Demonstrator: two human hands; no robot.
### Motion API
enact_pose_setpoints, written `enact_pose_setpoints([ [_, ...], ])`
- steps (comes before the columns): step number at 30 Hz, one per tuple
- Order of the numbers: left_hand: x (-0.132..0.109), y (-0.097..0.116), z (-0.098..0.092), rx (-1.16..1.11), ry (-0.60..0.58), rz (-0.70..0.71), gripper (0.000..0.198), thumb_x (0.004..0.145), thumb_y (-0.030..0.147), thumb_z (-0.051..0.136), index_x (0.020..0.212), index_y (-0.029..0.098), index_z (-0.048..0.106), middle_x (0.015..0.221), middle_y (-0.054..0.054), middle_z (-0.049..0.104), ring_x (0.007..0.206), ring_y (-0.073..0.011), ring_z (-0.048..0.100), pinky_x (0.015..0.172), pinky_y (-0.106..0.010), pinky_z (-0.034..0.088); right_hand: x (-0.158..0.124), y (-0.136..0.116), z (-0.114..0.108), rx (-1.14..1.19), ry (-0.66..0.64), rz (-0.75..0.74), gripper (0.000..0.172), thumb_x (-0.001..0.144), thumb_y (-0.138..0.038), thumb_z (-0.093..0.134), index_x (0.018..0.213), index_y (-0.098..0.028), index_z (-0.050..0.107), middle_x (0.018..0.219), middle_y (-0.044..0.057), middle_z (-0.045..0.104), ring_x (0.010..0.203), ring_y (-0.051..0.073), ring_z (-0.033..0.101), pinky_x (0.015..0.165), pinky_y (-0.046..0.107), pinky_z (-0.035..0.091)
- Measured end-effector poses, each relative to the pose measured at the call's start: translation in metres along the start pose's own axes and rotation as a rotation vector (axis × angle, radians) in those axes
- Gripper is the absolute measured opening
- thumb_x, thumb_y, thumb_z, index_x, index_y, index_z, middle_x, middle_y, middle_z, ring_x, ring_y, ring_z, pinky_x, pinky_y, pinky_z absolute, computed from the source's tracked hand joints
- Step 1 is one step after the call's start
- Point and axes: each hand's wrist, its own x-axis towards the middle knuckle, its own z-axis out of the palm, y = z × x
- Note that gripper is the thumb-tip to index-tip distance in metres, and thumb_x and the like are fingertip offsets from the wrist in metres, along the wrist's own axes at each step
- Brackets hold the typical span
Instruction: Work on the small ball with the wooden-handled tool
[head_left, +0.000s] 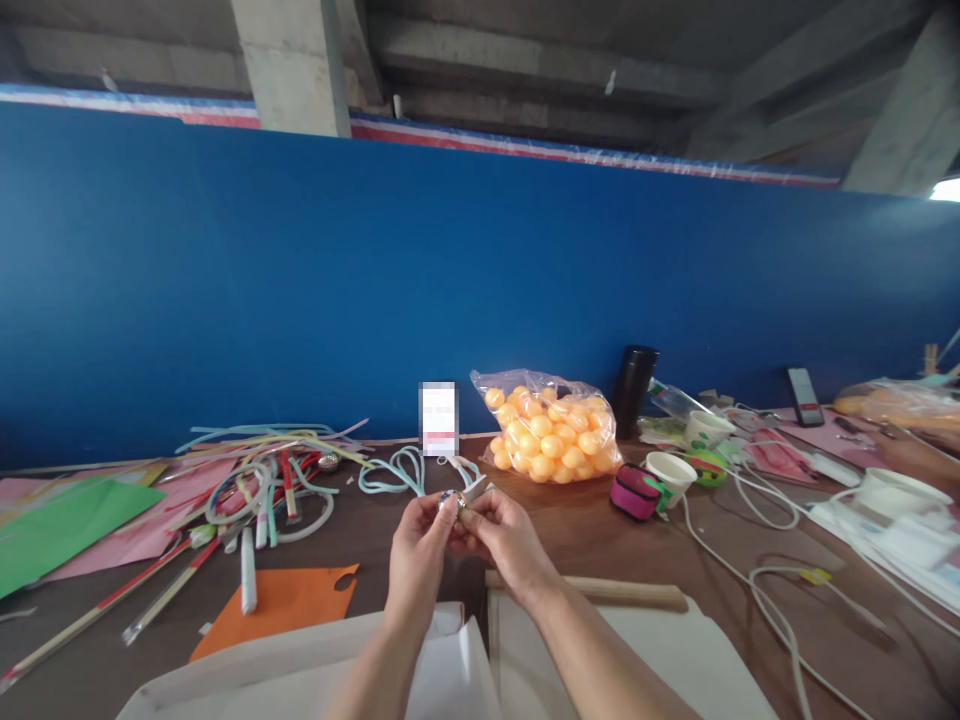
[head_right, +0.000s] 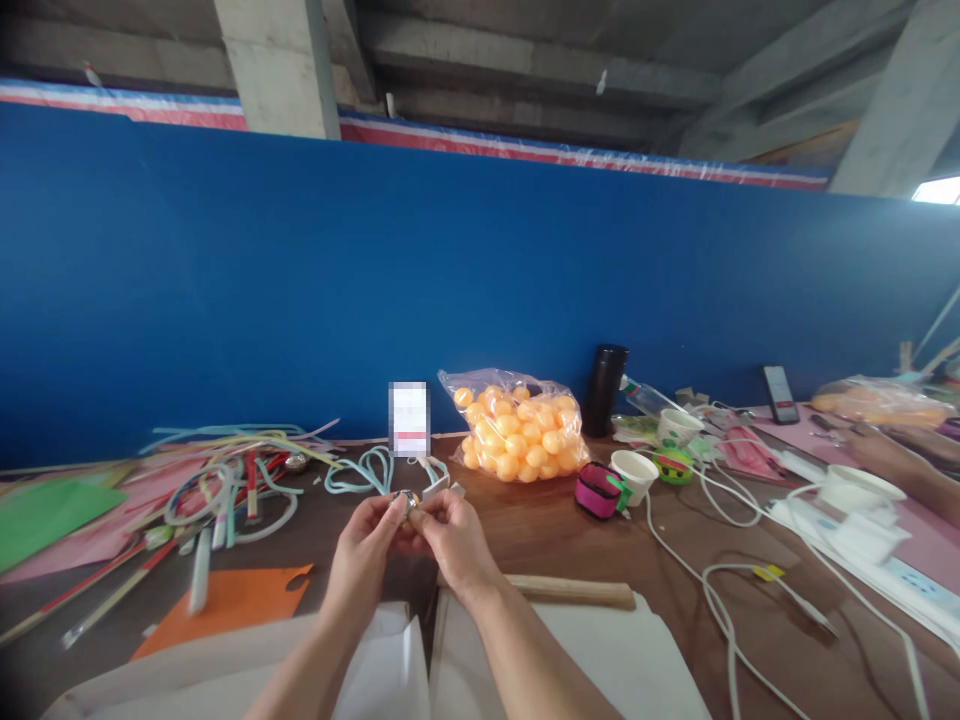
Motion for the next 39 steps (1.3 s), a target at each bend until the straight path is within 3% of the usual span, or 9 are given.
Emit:
enact_pose_setpoints([
  [11, 0.004, 0.004, -0.001, -0.252, -0.102, -0.161, 0.031, 0.068, 0.039, 0.077, 0.079, 0.014, 0.063, 0.074, -0.003, 0.066, 0.064, -0.0109, 0.063, 0.065, -0.023, 0.053, -0.007, -0.024, -0.008, -0.214, 0.02, -0.071, 0.031, 0.075, -0.046, 0.067, 0.085, -0.019, 0.058, 0.068, 0.0, 0.065, 0.053, 0.013, 0.057, 0.054, 0.029, 0.051],
  [14, 0.007, 0.003, -0.001, -0.285, -0.073, -0.195, 0.03, 0.066, 0.035, 0.079, 0.077, 0.014, 0.061, 0.071, -0.003, 0.064, 0.061, -0.0104, 0.062, 0.063, -0.022, 0.054, -0.02, -0.043, -0.017, -0.627, 0.008, -0.117, 0.018, 0.084, -0.037, 0.055, 0.083, -0.02, 0.059, 0.074, 0.002, 0.067, 0.058, 0.015, 0.06, 0.054, 0.026, 0.046],
  [16, 0.008, 0.002, -0.001, -0.301, -0.054, -0.199, 0.03, 0.065, 0.033, 0.08, 0.076, 0.014, 0.061, 0.07, -0.002, 0.062, 0.06, -0.0103, 0.062, 0.062, -0.022, 0.054, -0.032, -0.056, -0.024, -1.089, -0.093, -0.154, 0.007, 0.079, -0.026, 0.058, 0.08, -0.022, 0.063, 0.075, 0.001, 0.069, 0.07, 0.018, 0.064, 0.061, 0.027, 0.043],
  [19, 0.008, 0.001, -0.001, -0.306, -0.055, -0.189, 0.028, 0.066, 0.033, 0.079, 0.078, 0.014, 0.061, 0.071, -0.001, 0.063, 0.062, -0.01, 0.062, 0.064, -0.022, 0.055, -0.046, -0.063, -0.033, -1.744, -0.189, -0.099, 0.012, 0.072, -0.016, 0.059, 0.08, -0.021, 0.066, 0.083, 0.007, 0.071, 0.079, 0.025, 0.066, 0.064, 0.03, 0.04],
  [21, 0.008, 0.001, -0.002, -0.297, -0.06, -0.186, 0.027, 0.068, 0.033, 0.078, 0.078, 0.014, 0.062, 0.072, -0.002, 0.063, 0.063, -0.0098, 0.063, 0.064, -0.022, 0.055, -0.051, -0.058, -0.04, -1.857, -0.203, -0.045, 0.018, 0.068, -0.007, 0.057, 0.079, -0.016, 0.068, 0.085, 0.013, 0.07, 0.081, 0.029, 0.066, 0.064, 0.032, 0.04],
  [25, 0.005, 0.003, -0.003, -0.278, -0.06, -0.17, 0.028, 0.068, 0.034, 0.078, 0.08, 0.014, 0.063, 0.074, -0.002, 0.064, 0.063, -0.0095, 0.062, 0.062, -0.021, 0.055, -0.053, -0.038, -0.054, -1.901, -0.18, -0.043, 0.034, 0.065, -0.001, 0.055, 0.095, -0.012, 0.066, 0.099, 0.017, 0.067, 0.09, 0.032, 0.063, 0.069, 0.035, 0.042],
  [29, 0.004, 0.005, -0.003, -0.24, -0.039, -0.155, 0.031, 0.066, 0.036, 0.079, 0.083, 0.015, 0.065, 0.076, -0.002, 0.063, 0.065, -0.0102, 0.062, 0.06, -0.021, 0.055, -0.054, -0.025, -0.064, -1.842, -0.092, -0.102, 0.039, 0.063, 0.0, 0.051, 0.098, -0.015, 0.062, 0.101, 0.014, 0.064, 0.095, 0.028, 0.059, 0.075, 0.034, 0.041],
  [34, 0.005, 0.001, -0.004, -0.176, -0.006, -0.154, 0.035, 0.065, 0.038, 0.08, 0.086, 0.015, 0.065, 0.079, -0.003, 0.063, 0.067, -0.0114, 0.063, 0.059, -0.022, 0.055, -0.056, -0.033, -0.07, -1.595, 0.017, -0.256, 0.03, 0.062, -0.001, 0.051, 0.084, -0.02, 0.058, 0.088, 0.004, 0.062, 0.085, 0.021, 0.058, 0.073, 0.029, 0.04],
  [39, 0.005, 0.0, -0.003, -0.152, -0.008, -0.17, 0.034, 0.067, 0.04, 0.078, 0.084, 0.014, 0.064, 0.076, -0.003, 0.063, 0.065, -0.0102, 0.061, 0.057, -0.019, 0.05, -0.059, -0.041, -0.071, -1.295, 0.026, -0.501, 0.024, 0.08, -0.01, 0.049, 0.098, -0.024, 0.057, 0.095, 0.002, 0.06, 0.089, 0.018, 0.059, 0.078, 0.028, 0.044],
])
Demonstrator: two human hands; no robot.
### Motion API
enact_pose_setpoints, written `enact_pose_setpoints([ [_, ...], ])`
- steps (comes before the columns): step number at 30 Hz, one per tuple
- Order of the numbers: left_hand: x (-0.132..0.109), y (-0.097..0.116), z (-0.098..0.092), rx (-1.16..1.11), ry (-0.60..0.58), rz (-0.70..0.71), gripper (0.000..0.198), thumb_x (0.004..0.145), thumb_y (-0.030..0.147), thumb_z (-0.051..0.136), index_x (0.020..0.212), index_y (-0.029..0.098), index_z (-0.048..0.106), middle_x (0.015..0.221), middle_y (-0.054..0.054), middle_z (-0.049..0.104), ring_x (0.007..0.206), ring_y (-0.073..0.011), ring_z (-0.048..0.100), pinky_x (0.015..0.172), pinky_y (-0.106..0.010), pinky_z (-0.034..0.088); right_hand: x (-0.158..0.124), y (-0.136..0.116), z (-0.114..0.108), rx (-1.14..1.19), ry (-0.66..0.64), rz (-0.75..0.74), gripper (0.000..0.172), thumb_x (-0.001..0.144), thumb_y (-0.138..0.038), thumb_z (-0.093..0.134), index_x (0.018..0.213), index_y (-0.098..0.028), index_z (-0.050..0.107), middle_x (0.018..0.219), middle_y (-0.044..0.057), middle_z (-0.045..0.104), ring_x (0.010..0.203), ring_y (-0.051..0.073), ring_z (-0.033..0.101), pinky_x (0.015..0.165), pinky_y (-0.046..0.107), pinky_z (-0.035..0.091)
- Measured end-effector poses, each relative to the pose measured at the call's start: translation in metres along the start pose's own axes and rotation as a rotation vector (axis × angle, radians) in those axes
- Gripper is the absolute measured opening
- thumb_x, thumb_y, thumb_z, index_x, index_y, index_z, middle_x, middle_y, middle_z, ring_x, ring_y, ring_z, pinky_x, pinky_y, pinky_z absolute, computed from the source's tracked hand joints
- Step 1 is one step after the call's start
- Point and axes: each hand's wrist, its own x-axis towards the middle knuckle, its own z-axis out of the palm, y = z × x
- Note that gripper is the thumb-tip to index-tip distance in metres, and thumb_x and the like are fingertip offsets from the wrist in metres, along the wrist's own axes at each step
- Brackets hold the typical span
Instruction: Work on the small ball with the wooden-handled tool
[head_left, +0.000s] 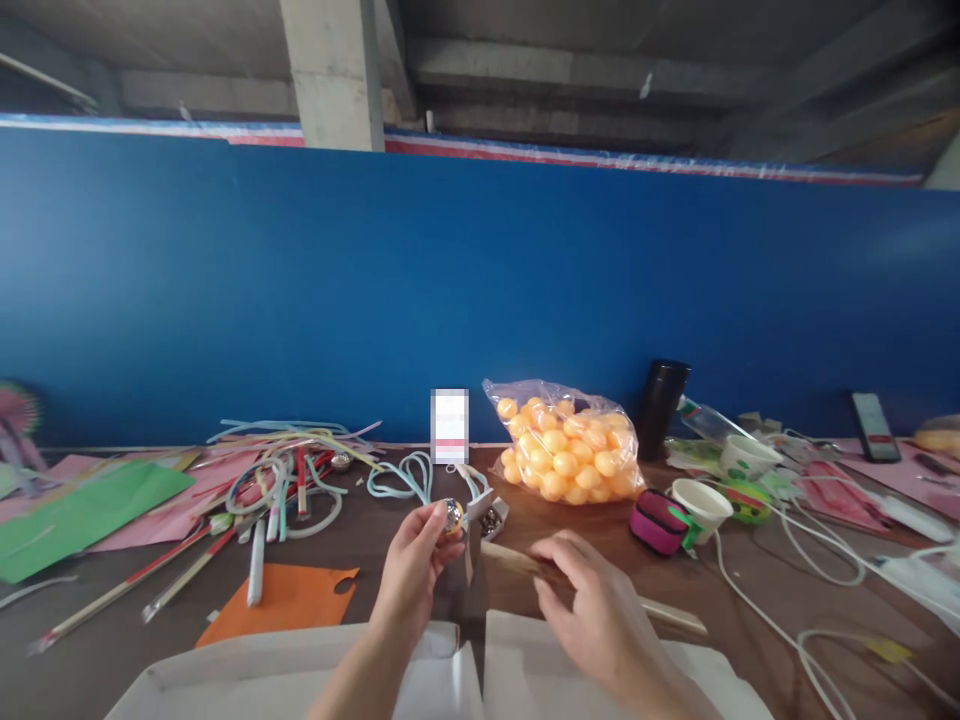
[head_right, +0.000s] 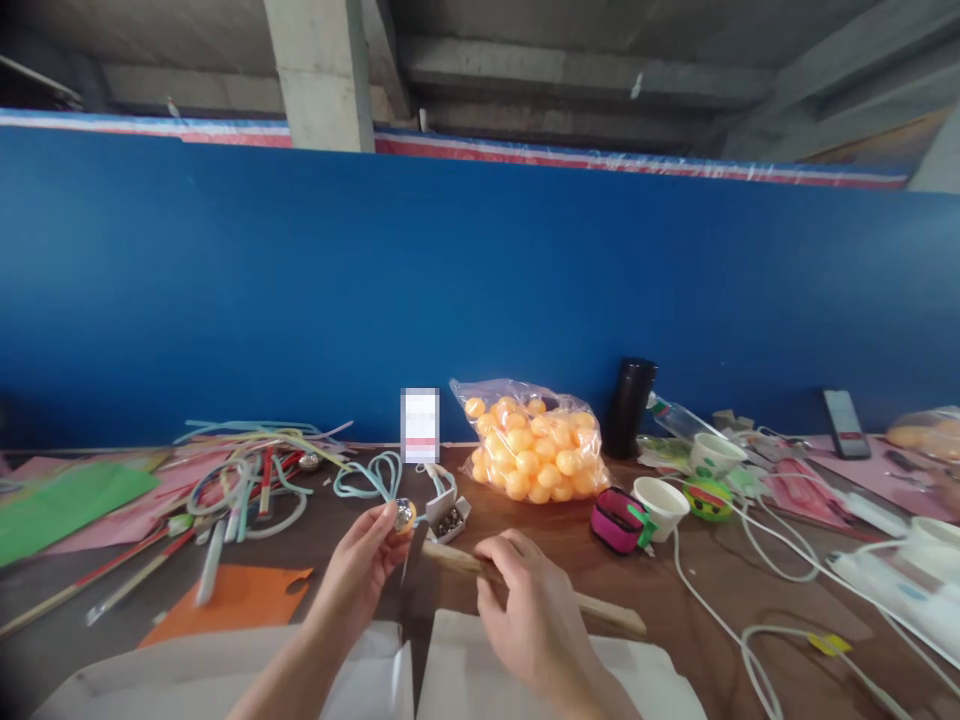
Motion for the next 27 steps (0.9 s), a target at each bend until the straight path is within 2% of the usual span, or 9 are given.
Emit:
enact_pose_setpoints([
  [3, -0.003, 0.001, 0.002, 0.01, -0.032, 0.004, 0.033, 0.069, 0.041, 0.076, 0.085, 0.015, 0.064, 0.073, -0.001, 0.062, 0.062, -0.0084, 0.058, 0.056, -0.018, 0.046, -0.002, -0.003, -0.001, 0.1, 0.04, -0.098, 0.021, 0.088, -0.016, 0.049, 0.105, -0.026, 0.057, 0.097, 0.004, 0.06, 0.09, 0.019, 0.059, 0.08, 0.029, 0.045],
  [7, -0.007, 0.004, 0.004, 0.046, -0.04, 0.019, 0.035, 0.068, 0.043, 0.075, 0.084, 0.015, 0.064, 0.068, -0.001, 0.061, 0.062, -0.0098, 0.057, 0.057, -0.019, 0.043, -0.003, -0.007, 0.002, 0.14, 0.032, -0.155, 0.024, 0.089, -0.015, 0.048, 0.108, -0.027, 0.056, 0.097, 0.004, 0.06, 0.089, 0.019, 0.059, 0.079, 0.029, 0.046],
  [14, -0.009, 0.006, 0.005, 0.058, -0.035, -0.022, 0.038, 0.066, 0.045, 0.075, 0.086, 0.015, 0.064, 0.064, 0.0, 0.06, 0.054, -0.0093, 0.053, 0.051, -0.02, 0.04, -0.003, -0.007, 0.008, 0.113, 0.036, -0.143, 0.026, 0.087, -0.011, 0.049, 0.107, -0.026, 0.057, 0.096, 0.003, 0.06, 0.088, 0.019, 0.059, 0.077, 0.031, 0.046],
  [22, -0.009, 0.007, 0.005, -0.021, -0.078, -0.02, 0.035, 0.064, 0.041, 0.078, 0.083, 0.015, 0.064, 0.067, -0.002, 0.064, 0.056, -0.0106, 0.057, 0.054, -0.021, 0.044, -0.003, -0.007, 0.01, 0.144, 0.071, -0.12, 0.025, 0.086, -0.011, 0.05, 0.106, -0.025, 0.057, 0.097, 0.004, 0.06, 0.09, 0.019, 0.059, 0.079, 0.03, 0.046],
  [27, -0.009, 0.008, 0.006, -0.004, -0.04, -0.003, 0.032, 0.065, 0.041, 0.077, 0.08, 0.016, 0.065, 0.068, -0.002, 0.065, 0.059, -0.0111, 0.059, 0.058, -0.022, 0.047, -0.005, -0.011, 0.006, 0.181, 0.059, -0.189, 0.026, 0.087, -0.012, 0.05, 0.108, -0.025, 0.057, 0.096, 0.004, 0.06, 0.088, 0.018, 0.059, 0.078, 0.029, 0.047],
])
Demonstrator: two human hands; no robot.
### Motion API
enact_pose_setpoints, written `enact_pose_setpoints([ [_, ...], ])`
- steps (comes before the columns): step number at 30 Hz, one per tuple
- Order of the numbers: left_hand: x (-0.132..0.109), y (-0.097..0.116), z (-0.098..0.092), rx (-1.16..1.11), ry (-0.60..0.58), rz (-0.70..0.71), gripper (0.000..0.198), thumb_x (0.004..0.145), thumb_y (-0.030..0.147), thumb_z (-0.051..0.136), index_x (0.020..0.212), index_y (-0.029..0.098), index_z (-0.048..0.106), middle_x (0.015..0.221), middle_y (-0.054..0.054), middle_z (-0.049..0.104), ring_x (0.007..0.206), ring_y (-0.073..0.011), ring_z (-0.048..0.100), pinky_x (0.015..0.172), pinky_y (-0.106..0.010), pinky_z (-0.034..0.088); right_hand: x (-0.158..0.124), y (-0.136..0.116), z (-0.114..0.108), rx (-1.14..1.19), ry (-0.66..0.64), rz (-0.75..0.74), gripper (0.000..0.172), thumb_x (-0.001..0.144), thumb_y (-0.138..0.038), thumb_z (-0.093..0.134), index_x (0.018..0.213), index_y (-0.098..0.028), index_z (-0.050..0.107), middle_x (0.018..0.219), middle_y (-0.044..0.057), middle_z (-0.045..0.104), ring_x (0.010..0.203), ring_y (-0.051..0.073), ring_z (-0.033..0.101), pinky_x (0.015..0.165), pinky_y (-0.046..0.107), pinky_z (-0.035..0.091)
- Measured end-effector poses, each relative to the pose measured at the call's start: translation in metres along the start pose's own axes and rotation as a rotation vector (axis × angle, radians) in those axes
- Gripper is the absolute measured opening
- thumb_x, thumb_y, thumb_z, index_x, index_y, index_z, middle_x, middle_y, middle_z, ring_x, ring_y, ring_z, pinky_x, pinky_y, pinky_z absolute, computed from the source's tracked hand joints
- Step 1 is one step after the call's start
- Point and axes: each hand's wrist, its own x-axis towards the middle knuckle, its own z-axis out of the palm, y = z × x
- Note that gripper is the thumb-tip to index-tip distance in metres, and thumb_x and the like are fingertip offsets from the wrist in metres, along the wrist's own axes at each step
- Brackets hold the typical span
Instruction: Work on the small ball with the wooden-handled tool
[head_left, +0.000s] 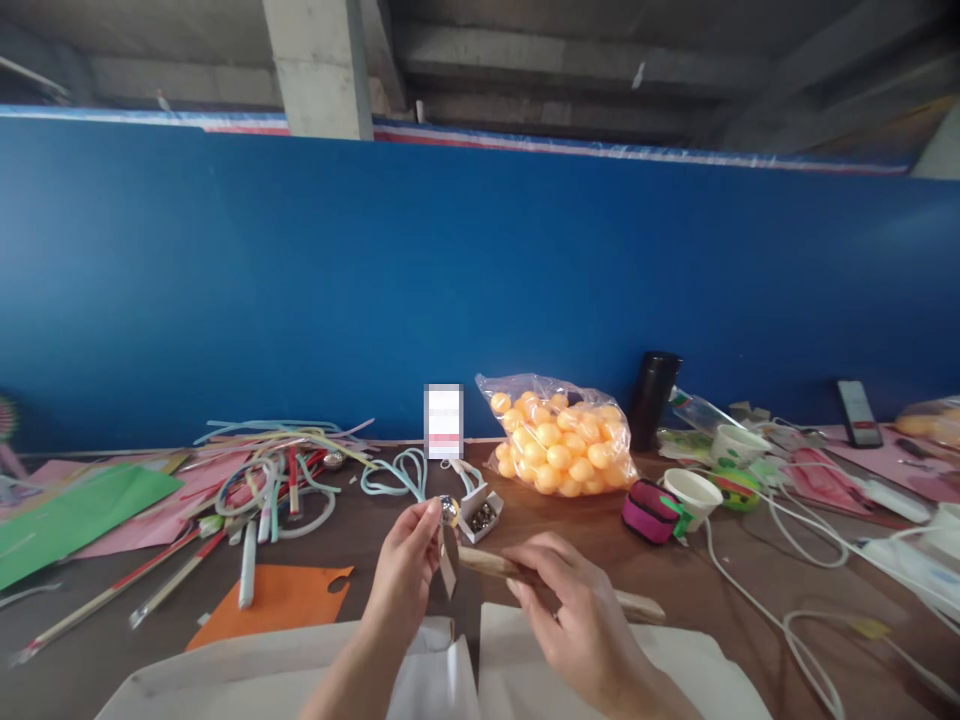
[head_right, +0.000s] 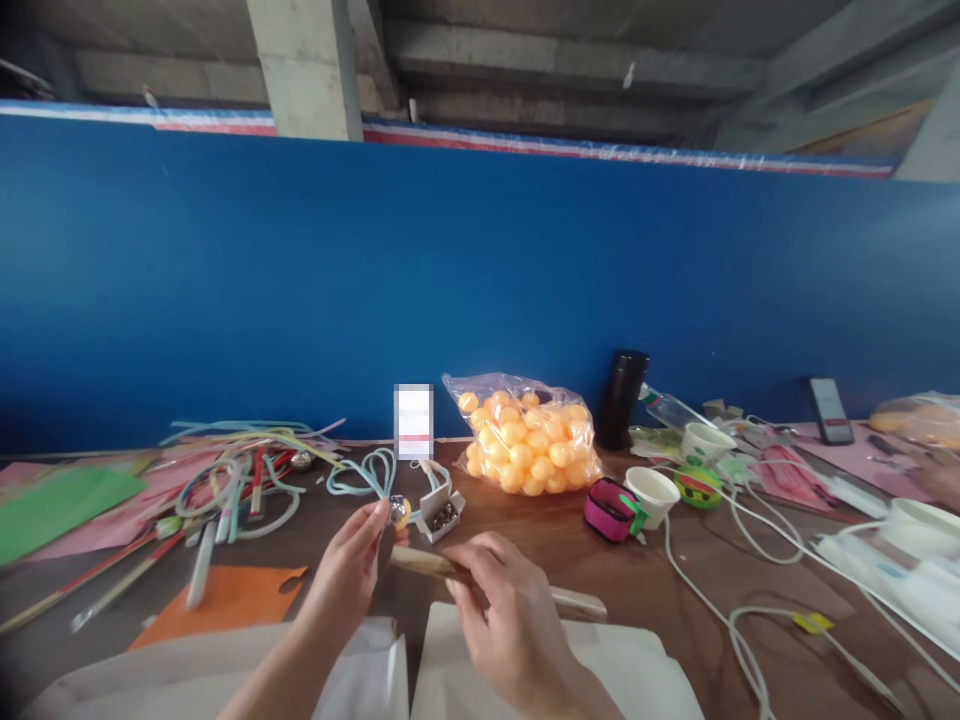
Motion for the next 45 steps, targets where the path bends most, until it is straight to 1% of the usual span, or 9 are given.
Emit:
enact_pose_setpoints([
  [4, 0.0013, 0.0006, 0.0012, 0.031, 0.051, -0.004, 0.035, 0.062, 0.042, 0.078, 0.08, 0.015, 0.066, 0.068, -0.003, 0.065, 0.061, -0.0127, 0.06, 0.062, -0.025, 0.05, 0.0009, -0.002, -0.0009, 0.014, -0.022, -0.044, 0.026, 0.087, -0.012, 0.05, 0.109, -0.024, 0.057, 0.095, 0.004, 0.06, 0.087, 0.018, 0.059, 0.077, 0.029, 0.047],
  [10, 0.0006, 0.0002, -0.0006, -0.045, -0.036, -0.017, 0.028, 0.066, 0.036, 0.077, 0.079, 0.015, 0.066, 0.068, -0.001, 0.063, 0.056, -0.0086, 0.056, 0.056, -0.019, 0.047, 0.0015, 0.0012, 0.0007, 0.004, 0.016, 0.051, 0.025, 0.087, -0.012, 0.05, 0.107, -0.024, 0.059, 0.097, 0.004, 0.061, 0.09, 0.018, 0.059, 0.08, 0.029, 0.047],
  [17, 0.002, -0.0022, -0.0035, -0.055, 0.007, -0.022, 0.027, 0.066, 0.035, 0.078, 0.079, 0.016, 0.065, 0.066, 0.0, 0.063, 0.056, -0.0106, 0.059, 0.058, -0.022, 0.048, 0.0009, -0.0024, 0.0018, 0.033, 0.027, -0.01, 0.025, 0.086, -0.012, 0.051, 0.108, -0.023, 0.059, 0.095, 0.006, 0.062, 0.087, 0.018, 0.06, 0.078, 0.029, 0.049],
  [23, 0.0005, -0.0004, -0.0029, -0.032, -0.055, -0.004, 0.026, 0.069, 0.036, 0.075, 0.081, 0.015, 0.066, 0.068, 0.0, 0.064, 0.055, -0.0081, 0.057, 0.054, -0.018, 0.045, 0.0015, 0.0005, 0.0031, 0.031, 0.036, 0.049, 0.025, 0.087, -0.012, 0.05, 0.107, -0.023, 0.059, 0.095, 0.005, 0.061, 0.087, 0.018, 0.06, 0.078, 0.029, 0.049],
  [30, 0.001, -0.0002, -0.0011, -0.006, 0.011, -0.009, 0.03, 0.066, 0.04, 0.077, 0.079, 0.016, 0.064, 0.066, 0.0, 0.063, 0.058, -0.0111, 0.06, 0.06, -0.022, 0.049, -0.0001, -0.0029, 0.0033, 0.063, 0.029, -0.046, 0.025, 0.087, -0.012, 0.051, 0.109, -0.023, 0.059, 0.093, 0.005, 0.061, 0.083, 0.017, 0.06, 0.075, 0.029, 0.049],
  [35, -0.0002, 0.0006, -0.002, -0.025, -0.056, -0.004, 0.027, 0.069, 0.037, 0.075, 0.08, 0.015, 0.065, 0.068, 0.0, 0.062, 0.056, -0.008, 0.056, 0.055, -0.018, 0.046, 0.0016, 0.0006, 0.0029, 0.074, 0.07, 0.034, 0.023, 0.087, -0.013, 0.051, 0.106, -0.021, 0.06, 0.094, 0.007, 0.062, 0.086, 0.018, 0.06, 0.077, 0.029, 0.05],
  [38, -0.0004, 0.0011, -0.0018, -0.039, -0.045, -0.007, 0.027, 0.067, 0.035, 0.077, 0.079, 0.015, 0.066, 0.067, 0.0, 0.062, 0.055, -0.0076, 0.055, 0.054, -0.018, 0.045, 0.0024, 0.0002, 0.0021, 0.081, 0.069, 0.028, 0.022, 0.088, -0.013, 0.051, 0.106, -0.021, 0.06, 0.093, 0.007, 0.062, 0.085, 0.018, 0.06, 0.077, 0.029, 0.05],
  [42, 0.0006, 0.0005, -0.0015, -0.042, -0.006, -0.009, 0.028, 0.065, 0.036, 0.078, 0.08, 0.016, 0.065, 0.067, 0.0, 0.064, 0.056, -0.01, 0.058, 0.057, -0.021, 0.048, 0.0018, -0.0023, 0.003, 0.086, 0.048, -0.024, 0.024, 0.087, -0.014, 0.052, 0.108, -0.022, 0.06, 0.093, 0.006, 0.062, 0.083, 0.017, 0.06, 0.075, 0.028, 0.05],
  [45, 0.0014, -0.0002, -0.0027, -0.045, -0.025, -0.008, 0.027, 0.067, 0.035, 0.077, 0.08, 0.016, 0.065, 0.069, 0.0, 0.063, 0.056, -0.0092, 0.058, 0.057, -0.02, 0.047, 0.0014, -0.0015, 0.0046, 0.082, 0.064, 0.023, 0.023, 0.087, -0.014, 0.052, 0.106, -0.022, 0.061, 0.094, 0.006, 0.062, 0.085, 0.017, 0.061, 0.076, 0.028, 0.05],
])
